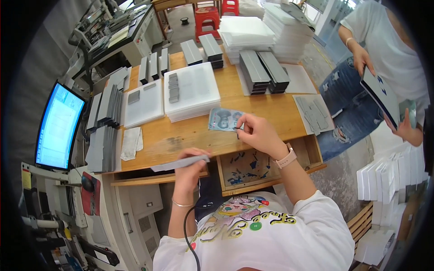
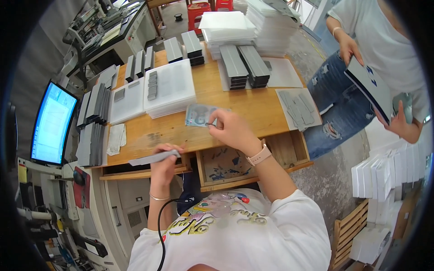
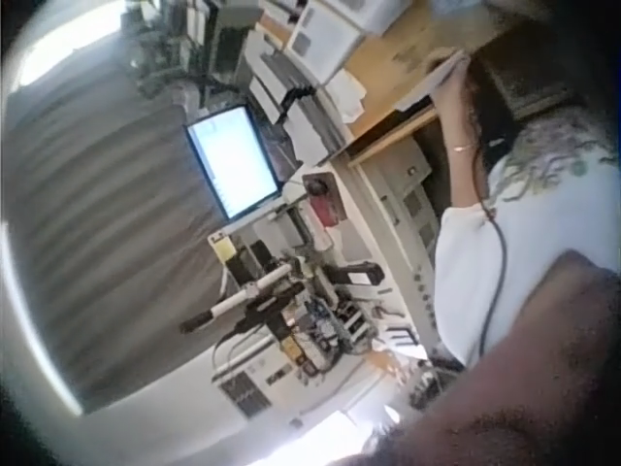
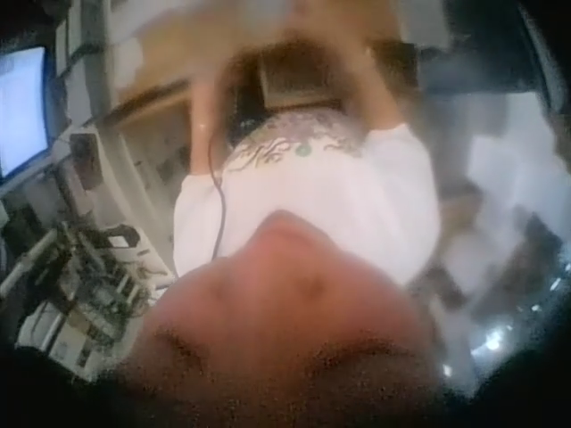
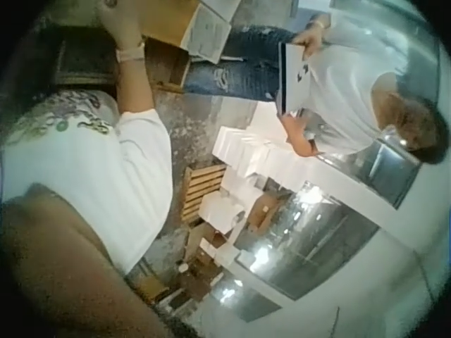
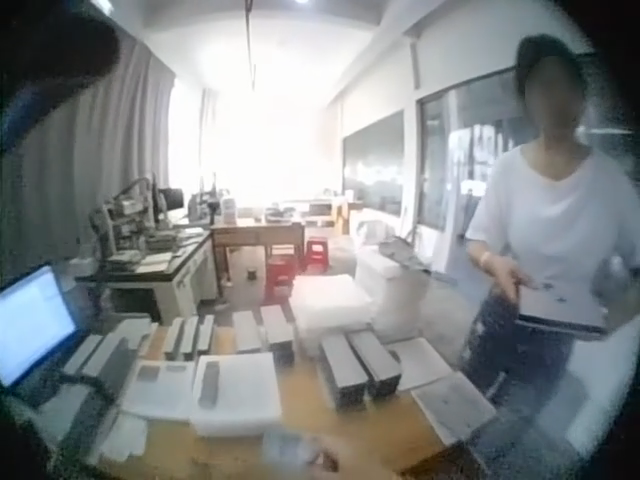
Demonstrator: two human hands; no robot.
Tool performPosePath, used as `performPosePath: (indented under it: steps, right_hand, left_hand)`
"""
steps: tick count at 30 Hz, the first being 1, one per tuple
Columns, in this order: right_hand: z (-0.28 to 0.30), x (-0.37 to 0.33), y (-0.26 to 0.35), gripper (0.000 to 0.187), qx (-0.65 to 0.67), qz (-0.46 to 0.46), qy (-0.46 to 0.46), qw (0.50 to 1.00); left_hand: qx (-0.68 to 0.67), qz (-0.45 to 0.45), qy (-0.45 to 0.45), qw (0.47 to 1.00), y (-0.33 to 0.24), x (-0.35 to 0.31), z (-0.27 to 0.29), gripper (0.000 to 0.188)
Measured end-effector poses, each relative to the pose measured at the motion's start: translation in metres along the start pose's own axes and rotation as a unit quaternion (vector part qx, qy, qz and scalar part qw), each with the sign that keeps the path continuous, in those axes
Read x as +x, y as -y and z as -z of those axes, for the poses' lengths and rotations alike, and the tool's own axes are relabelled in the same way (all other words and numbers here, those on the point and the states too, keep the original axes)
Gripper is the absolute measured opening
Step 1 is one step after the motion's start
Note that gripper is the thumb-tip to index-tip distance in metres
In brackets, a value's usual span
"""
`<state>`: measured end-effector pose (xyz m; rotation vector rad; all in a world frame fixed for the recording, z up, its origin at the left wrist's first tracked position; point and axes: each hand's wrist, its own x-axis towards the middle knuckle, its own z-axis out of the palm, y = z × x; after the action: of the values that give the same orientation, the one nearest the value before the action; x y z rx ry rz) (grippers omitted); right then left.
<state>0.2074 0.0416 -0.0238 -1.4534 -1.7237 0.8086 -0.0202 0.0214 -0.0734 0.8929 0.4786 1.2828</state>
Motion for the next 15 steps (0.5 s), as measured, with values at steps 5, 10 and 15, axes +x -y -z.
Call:
performPosePath:
  steps: [5,10,15]
  right_hand:
    - [0.009,-0.022,-0.004,0.015,0.042,-0.001,0.024,0.999]
    - [-0.010,-0.014,0.004,0.015,-0.051,0.101,0.064,0.991]
    - [-0.044,0.014,-0.001,0.014,-0.188,0.153,0.044,0.969]
  left_hand:
    - [-0.024,-0.012,-0.043,0.999,-0.006,-0.002,0.011,0.020]
    - [-0.028,-0.023,-0.032,0.999,0.000,0.002,-0.003,0.023]
    - [-0.010,-0.039,-0.133,0.990,-0.011,-0.004,0.012,0.021]
